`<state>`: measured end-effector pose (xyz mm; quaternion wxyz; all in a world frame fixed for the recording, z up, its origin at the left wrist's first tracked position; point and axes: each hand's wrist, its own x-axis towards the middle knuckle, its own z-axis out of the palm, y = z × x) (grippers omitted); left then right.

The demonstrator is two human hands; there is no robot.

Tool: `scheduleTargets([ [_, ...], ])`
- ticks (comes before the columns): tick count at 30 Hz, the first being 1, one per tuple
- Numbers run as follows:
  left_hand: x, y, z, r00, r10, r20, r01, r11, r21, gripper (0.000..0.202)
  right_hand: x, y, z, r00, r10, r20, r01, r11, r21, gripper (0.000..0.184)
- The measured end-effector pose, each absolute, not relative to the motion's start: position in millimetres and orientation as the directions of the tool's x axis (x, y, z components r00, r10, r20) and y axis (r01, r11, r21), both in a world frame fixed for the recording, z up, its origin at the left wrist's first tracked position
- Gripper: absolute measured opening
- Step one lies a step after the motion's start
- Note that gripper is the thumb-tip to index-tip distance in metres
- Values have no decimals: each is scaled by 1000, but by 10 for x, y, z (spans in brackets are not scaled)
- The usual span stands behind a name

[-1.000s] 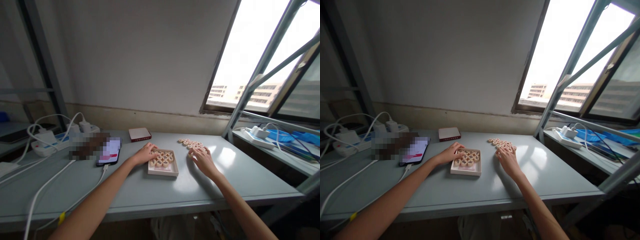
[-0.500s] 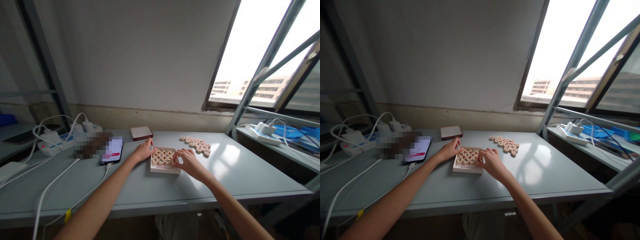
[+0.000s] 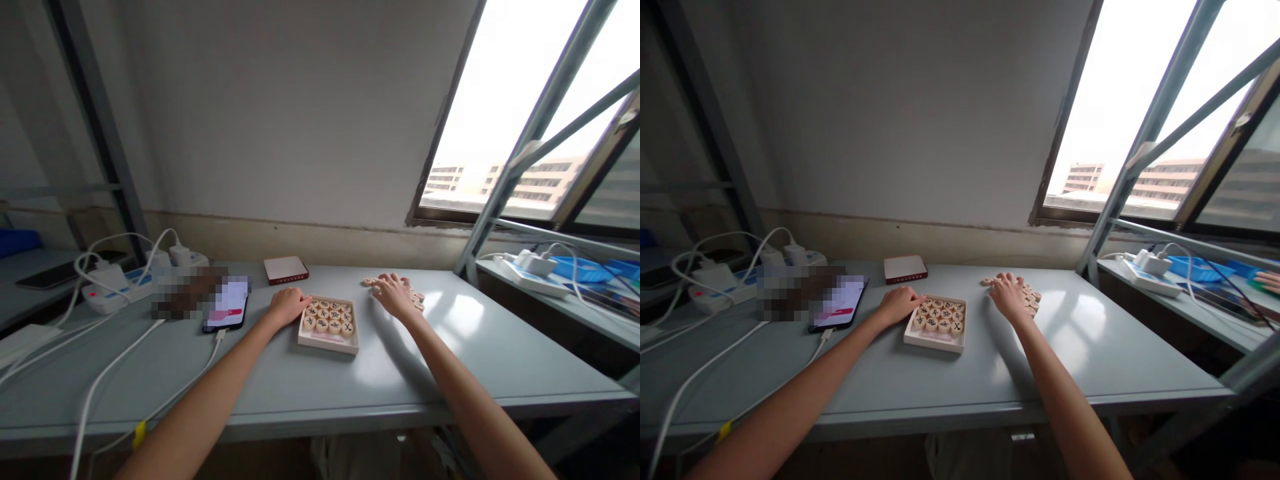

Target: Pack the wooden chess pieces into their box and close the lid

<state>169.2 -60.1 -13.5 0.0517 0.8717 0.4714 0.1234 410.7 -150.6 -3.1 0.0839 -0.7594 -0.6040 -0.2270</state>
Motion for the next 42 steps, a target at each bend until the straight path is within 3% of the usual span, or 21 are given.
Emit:
scheduleTargets([
  [3,1693,-576,-154,487,854,180,833,-517,197,41,4217,-1454,-143,143,877,460,949,-254,189,22],
  [10,1683,-555,-130,473,866,163,838,-499,221,45,4191,-1584,-185,78,904,421,989,-123,83,19],
  [14,1598,-553,-26,558,830,15,797,-541,270,56,4183,-1629,-167,67,917,393,996,-39,-78,14],
  [18,1497,-536,18,690,712,-135,692,-592,414,67,3950,-1696,-13,72,943,326,954,30,-299,19],
  [22,1461,-480,-27,758,629,-170,613,-599,515,66,3457,-1714,156,-149,923,355,845,306,-438,20],
  [25,1458,-437,-58,796,574,-191,568,-599,565,63,3130,-1653,160,-279,904,324,774,412,-481,12],
  [28,1451,-410,-62,838,512,-186,507,-607,612,58,2975,-1567,62,-364,868,339,746,489,-452,6],
  [32,1442,-400,-46,838,517,-176,504,-610,611,53,2984,-1507,-55,-440,818,372,693,572,-438,10],
  [35,1440,-418,-29,835,516,-193,519,-619,590,55,3126,-1486,-39,-410,825,389,746,549,-378,15],
  [37,1443,-443,-15,826,526,-201,537,-630,561,56,3307,-1445,-5,-285,857,429,872,418,-256,18],
  [39,1448,-477,4,810,552,-198,565,-644,516,56,3550,-1378,4,-102,864,493,980,173,-101,20],
  [42,1458,-531,37,791,585,-181,593,-659,462,52,3925,-1285,-63,89,884,460,988,-136,70,24],
])
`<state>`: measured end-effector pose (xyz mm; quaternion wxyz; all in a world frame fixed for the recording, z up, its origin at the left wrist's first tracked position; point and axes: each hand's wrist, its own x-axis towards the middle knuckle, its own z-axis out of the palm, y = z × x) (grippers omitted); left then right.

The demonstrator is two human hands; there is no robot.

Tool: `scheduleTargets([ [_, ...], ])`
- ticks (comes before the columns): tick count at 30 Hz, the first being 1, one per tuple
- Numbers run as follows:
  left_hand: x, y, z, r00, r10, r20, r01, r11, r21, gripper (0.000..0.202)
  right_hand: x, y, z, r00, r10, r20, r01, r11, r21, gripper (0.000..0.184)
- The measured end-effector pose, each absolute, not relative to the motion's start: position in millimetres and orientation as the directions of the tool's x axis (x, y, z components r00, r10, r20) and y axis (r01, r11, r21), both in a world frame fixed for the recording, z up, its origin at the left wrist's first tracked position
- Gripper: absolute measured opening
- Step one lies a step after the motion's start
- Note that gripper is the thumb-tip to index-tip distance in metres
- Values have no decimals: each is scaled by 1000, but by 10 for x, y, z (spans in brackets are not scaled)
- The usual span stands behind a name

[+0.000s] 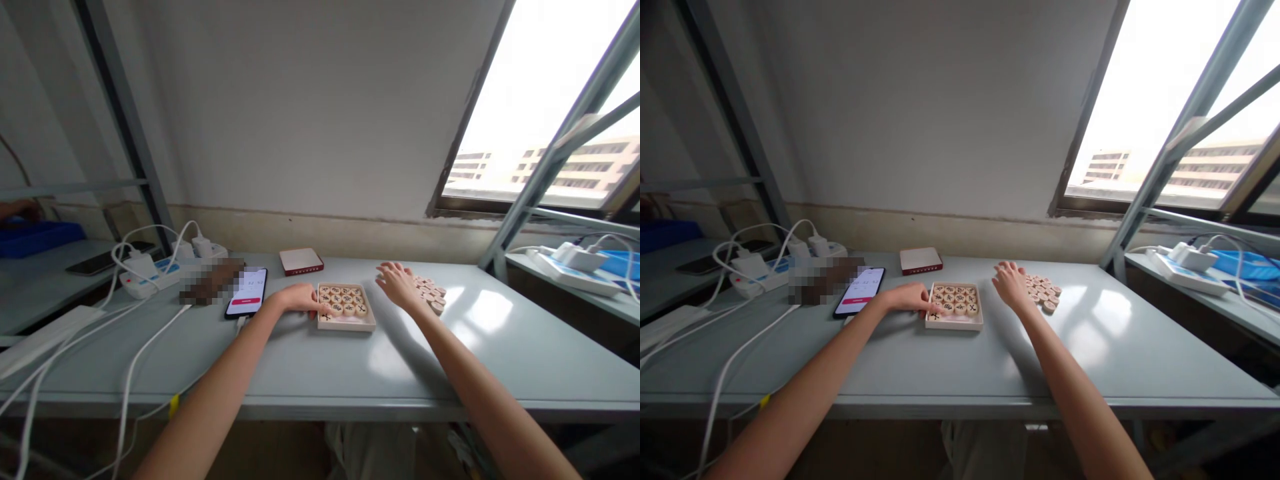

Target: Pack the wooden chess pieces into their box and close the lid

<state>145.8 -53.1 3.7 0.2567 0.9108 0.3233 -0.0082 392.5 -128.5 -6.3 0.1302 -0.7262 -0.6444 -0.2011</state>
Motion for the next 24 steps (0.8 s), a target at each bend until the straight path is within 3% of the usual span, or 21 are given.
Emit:
scheduleTargets([
  [7,1462,-542,47,794,583,-175,590,-668,453,47,4165,-1304,-200,73,898,435,985,-133,110,23],
  [15,1456,-530,35,798,576,-174,582,-666,466,49,3908,-1360,-130,76,915,397,994,-103,46,20],
  [20,1457,-540,40,795,581,-174,584,-656,478,48,3840,-1304,-136,67,897,437,997,-79,10,37],
  [24,1452,-561,65,797,579,-171,584,-666,464,48,3860,-1277,-97,-50,930,363,997,68,-36,20],
])
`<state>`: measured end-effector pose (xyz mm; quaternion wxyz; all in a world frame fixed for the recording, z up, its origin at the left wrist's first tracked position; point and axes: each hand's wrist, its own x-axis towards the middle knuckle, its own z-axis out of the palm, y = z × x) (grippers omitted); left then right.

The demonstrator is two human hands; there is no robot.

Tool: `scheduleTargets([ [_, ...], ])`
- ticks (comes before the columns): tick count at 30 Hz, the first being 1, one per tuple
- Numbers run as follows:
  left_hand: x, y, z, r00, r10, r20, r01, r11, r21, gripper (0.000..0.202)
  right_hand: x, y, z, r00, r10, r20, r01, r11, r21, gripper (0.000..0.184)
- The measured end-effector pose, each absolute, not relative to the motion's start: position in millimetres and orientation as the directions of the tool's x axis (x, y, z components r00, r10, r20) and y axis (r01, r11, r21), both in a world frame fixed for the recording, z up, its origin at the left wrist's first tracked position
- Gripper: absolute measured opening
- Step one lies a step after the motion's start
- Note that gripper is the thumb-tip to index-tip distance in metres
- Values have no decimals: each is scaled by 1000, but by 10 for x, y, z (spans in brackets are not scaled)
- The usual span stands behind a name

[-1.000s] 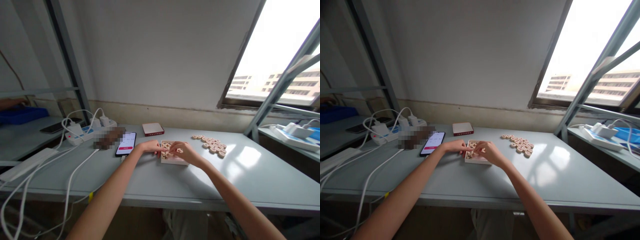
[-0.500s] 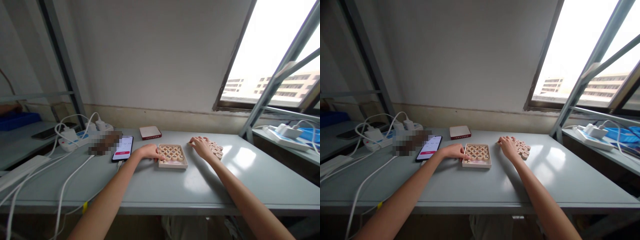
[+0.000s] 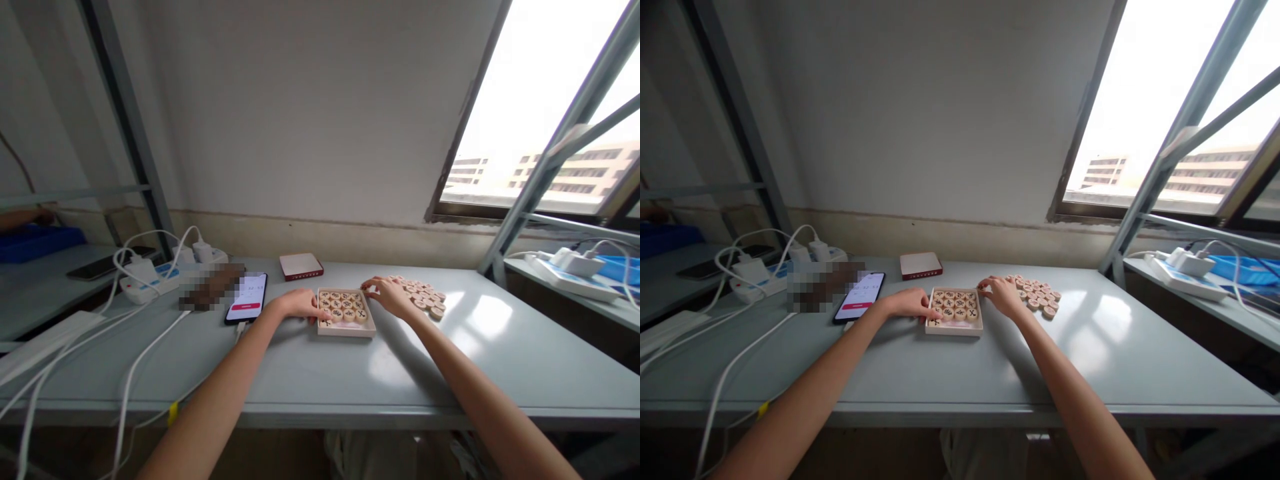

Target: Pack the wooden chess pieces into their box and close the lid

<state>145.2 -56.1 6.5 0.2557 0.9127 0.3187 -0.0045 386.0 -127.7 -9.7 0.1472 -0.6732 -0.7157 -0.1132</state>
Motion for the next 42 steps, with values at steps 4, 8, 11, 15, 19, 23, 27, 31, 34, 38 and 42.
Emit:
scheduleTargets([
  [4,1453,-580,88,793,584,-175,594,-676,436,48,3858,-1395,7,-74,906,416,976,152,-158,20],
  [8,1465,-548,53,795,579,-179,594,-685,423,51,3675,-1612,121,-147,909,389,908,280,-311,23],
  [11,1475,-514,12,793,583,-176,597,-684,419,53,3444,-1715,138,-240,914,328,844,363,-394,23],
  [15,1480,-509,-4,788,591,-174,604,-685,408,57,3213,-1749,67,-319,902,289,842,410,-349,21],
  [19,1482,-546,23,761,624,-177,642,-683,349,61,3130,-1786,23,-301,907,295,907,368,-205,23],
  [23,1502,-623,71,738,654,-166,672,-691,265,67,3108,-1844,43,-293,905,309,923,352,-156,24],
  [27,1542,-731,124,707,691,-151,707,-690,156,72,3276,-1824,71,-256,902,347,946,308,-103,23],
  [31,1582,-831,144,682,725,-97,731,-679,67,78,3802,-1745,16,-20,866,500,994,-35,100,22],
  [34,1593,-868,147,673,732,-112,738,-674,29,84,4216,-1728,-91,101,871,481,954,-223,202,23],
  [38,1580,-871,165,678,722,-139,732,-680,38,85,4370,-1776,-154,93,882,461,967,-191,169,19],
  [42,1565,-870,185,708,693,-138,704,-707,60,79,4055,-1831,-38,8,898,440,999,7,-31,22],
])
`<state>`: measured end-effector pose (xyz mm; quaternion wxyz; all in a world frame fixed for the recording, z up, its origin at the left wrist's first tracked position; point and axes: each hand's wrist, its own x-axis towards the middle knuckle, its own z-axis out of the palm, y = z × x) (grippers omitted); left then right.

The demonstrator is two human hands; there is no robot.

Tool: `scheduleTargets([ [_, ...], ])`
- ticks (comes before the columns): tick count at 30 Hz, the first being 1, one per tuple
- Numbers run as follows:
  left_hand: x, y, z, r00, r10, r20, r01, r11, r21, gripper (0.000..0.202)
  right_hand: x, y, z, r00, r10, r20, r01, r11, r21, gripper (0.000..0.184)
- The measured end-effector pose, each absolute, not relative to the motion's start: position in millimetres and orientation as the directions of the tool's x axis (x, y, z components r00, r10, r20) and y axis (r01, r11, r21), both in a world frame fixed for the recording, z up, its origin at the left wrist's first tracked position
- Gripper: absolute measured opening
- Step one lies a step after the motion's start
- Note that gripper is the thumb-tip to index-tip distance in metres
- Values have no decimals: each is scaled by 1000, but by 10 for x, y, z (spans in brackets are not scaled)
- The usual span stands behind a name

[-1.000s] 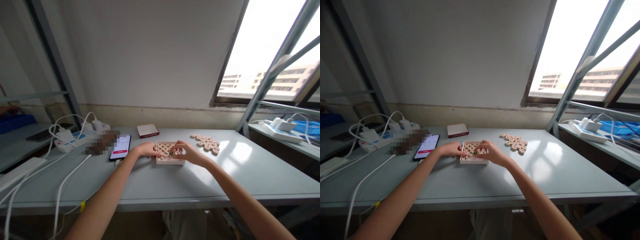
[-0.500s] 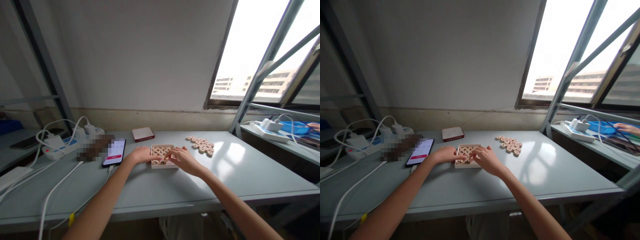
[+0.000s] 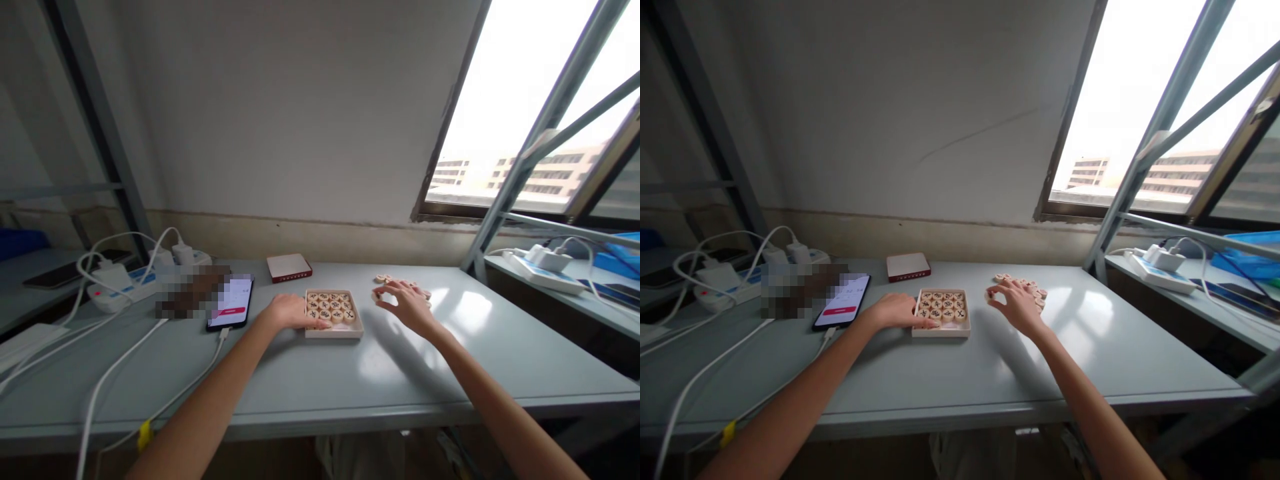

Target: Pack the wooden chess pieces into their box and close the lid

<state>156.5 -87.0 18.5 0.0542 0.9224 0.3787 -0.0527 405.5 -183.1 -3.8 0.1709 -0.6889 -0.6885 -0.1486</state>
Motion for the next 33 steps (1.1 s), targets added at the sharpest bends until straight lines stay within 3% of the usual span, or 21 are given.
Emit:
scheduleTargets([
  [3,1560,-858,180,713,687,-144,699,-712,66,78,3714,-1866,85,-186,928,323,957,246,-156,28],
  [6,1553,-824,154,710,687,-154,701,-710,66,75,3470,-1887,167,-305,920,246,923,349,-162,26],
  [10,1542,-788,126,709,688,-155,702,-708,70,72,3376,-1873,185,-343,918,197,914,375,-155,26],
  [18,1541,-794,141,706,689,-161,706,-704,84,73,3391,-1852,127,-335,907,254,914,378,-146,18],
  [23,1545,-781,133,711,682,-171,701,-707,90,71,3397,-1805,95,-335,896,293,909,389,-150,23],
  [25,1548,-788,146,705,691,-161,708,-700,97,69,3490,-1704,66,-275,893,355,939,328,-99,25],
  [28,1553,-790,160,677,718,-161,736,-666,123,67,3785,-1472,-7,-85,873,481,996,63,60,29],
  [30,1556,-771,146,650,746,-141,759,-634,147,65,4027,-1327,-62,62,887,457,983,-133,125,34],
  [33,1564,-714,83,622,782,-31,773,-607,184,59,4285,-1223,-111,105,901,422,977,-172,126,27],
])
